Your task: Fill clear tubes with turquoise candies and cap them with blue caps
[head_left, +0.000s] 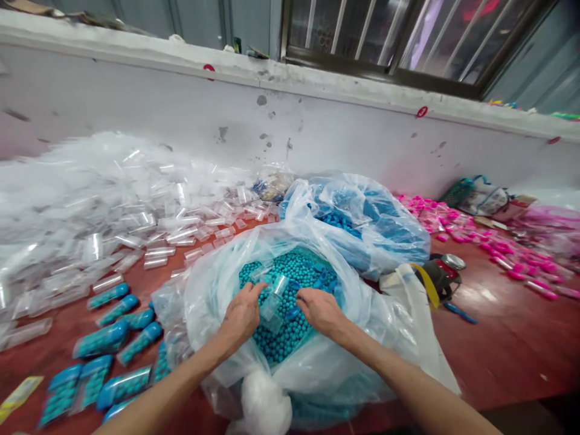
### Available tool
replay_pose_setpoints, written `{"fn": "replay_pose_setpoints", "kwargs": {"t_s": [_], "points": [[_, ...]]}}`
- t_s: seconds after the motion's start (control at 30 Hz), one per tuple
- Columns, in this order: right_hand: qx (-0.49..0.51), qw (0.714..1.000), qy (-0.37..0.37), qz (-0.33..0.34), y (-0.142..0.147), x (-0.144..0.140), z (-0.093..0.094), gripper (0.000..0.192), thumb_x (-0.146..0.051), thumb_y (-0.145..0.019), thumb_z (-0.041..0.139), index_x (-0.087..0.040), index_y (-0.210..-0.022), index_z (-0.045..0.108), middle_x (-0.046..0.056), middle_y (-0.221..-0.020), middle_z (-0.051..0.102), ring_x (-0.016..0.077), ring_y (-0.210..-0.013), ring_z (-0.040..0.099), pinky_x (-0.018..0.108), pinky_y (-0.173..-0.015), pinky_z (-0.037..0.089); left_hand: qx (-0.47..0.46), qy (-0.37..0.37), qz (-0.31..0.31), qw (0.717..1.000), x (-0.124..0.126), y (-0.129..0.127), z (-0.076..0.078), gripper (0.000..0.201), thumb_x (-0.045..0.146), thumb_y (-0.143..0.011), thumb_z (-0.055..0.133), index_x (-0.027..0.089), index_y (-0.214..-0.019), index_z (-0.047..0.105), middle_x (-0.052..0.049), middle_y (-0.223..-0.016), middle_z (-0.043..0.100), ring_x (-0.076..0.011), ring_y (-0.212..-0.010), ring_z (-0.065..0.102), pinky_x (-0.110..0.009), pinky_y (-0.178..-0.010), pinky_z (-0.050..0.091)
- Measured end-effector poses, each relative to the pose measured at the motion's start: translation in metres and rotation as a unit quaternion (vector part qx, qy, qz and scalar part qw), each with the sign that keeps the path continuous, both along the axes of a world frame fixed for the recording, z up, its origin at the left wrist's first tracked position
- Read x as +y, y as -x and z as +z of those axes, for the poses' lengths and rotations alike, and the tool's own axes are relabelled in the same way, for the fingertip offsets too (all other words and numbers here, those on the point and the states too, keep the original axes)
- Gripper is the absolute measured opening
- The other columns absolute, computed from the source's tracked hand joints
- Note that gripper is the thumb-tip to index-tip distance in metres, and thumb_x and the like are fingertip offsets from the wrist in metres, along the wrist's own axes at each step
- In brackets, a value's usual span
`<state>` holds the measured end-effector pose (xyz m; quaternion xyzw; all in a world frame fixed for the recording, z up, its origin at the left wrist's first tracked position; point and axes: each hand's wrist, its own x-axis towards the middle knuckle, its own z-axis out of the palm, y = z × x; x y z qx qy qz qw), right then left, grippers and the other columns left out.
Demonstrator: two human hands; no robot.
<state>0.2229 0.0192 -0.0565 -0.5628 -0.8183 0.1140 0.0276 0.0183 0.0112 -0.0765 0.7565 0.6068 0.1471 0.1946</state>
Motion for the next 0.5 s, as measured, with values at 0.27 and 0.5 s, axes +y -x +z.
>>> {"fn": "replay_pose_setpoints", "kwargs": {"t_s": [0.27, 0.5], "points": [[-0.038, 0.995, 0.035, 0.080, 0.034, -0.015, -0.027, 0.019, -0.018, -0.083, 0.041, -0.016, -0.096, 0.055, 0.010, -0.096, 0.060, 0.0202, -0.080, 0.060, 0.028, -0.063, 0.041, 0.124, -0.016, -0.156, 0.980, -0.025, -0.004, -0.027, 0.042, 0.013, -0.087, 0.028, 0.028, -0.124, 0.042, -0.008, -0.128, 0.041, -0.0212, -0.109, 0.043, -0.037, -0.094, 0.034], [-0.038, 0.998, 0.040, 0.021, 0.005, -0.012, -0.026, 0.015, -0.023, -0.083, 0.047, -0.019, -0.095, 0.056, 0.008, -0.097, 0.060, 0.0200, -0.090, 0.058, 0.027, -0.070, 0.041, 0.149, -0.001, -0.098, 0.984, -0.018, -0.011, -0.036, 0.031, 0.020, -0.086, 0.035, 0.025, -0.112, 0.051, -0.009, -0.122, 0.047, -0.0231, -0.109, 0.045, -0.038, -0.096, 0.032]]}}
